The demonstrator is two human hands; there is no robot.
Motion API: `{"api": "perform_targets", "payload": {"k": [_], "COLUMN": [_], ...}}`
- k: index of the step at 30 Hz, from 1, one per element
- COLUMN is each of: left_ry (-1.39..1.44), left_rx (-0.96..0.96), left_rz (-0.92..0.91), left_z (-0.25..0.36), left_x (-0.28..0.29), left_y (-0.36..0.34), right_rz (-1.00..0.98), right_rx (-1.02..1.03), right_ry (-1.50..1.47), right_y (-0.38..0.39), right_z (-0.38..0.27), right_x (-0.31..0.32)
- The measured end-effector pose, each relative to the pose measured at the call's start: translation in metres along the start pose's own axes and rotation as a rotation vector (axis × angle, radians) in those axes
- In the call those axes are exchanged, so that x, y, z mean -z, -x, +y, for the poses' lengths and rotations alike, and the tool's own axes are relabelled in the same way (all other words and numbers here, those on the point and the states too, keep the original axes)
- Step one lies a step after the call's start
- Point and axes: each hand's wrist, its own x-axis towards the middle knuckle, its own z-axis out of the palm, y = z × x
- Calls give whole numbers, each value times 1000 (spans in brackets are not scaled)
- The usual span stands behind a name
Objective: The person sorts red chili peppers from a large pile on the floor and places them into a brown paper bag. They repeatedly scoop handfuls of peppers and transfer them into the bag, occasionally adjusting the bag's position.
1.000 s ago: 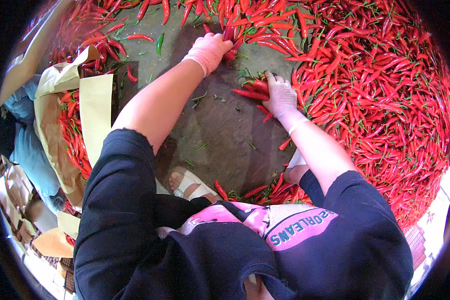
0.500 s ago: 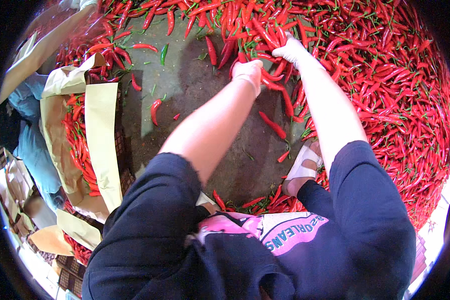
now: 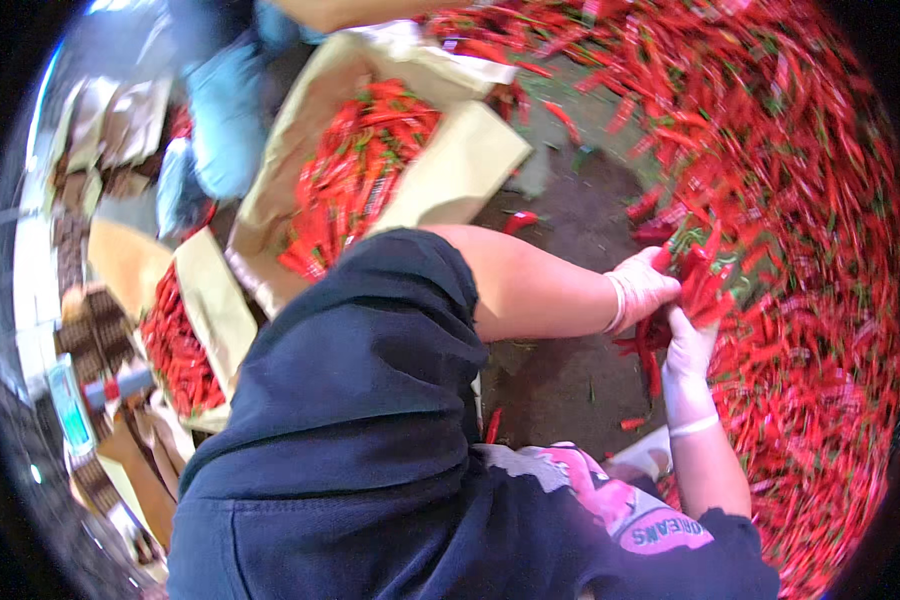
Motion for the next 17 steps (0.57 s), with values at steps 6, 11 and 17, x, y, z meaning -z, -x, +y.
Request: {"api": "perform_targets", "payload": {"k": [6,11,17], "left_ry": [-20,-180,-861], "left_rx": [-562,-628,11], "left_rz": [118,434,628], "left_z": [168,247,241], "left_x": [75,161,278], "left_y": [126,251,262], "right_rz": [-285,-779,-746], "right_rx": [357,287,-486], "right_ry": [163,-135,-123], "right_y": [9,30,39], "right_z": [-118,-123,-55], "right_x": [-191,-351,-400]}}
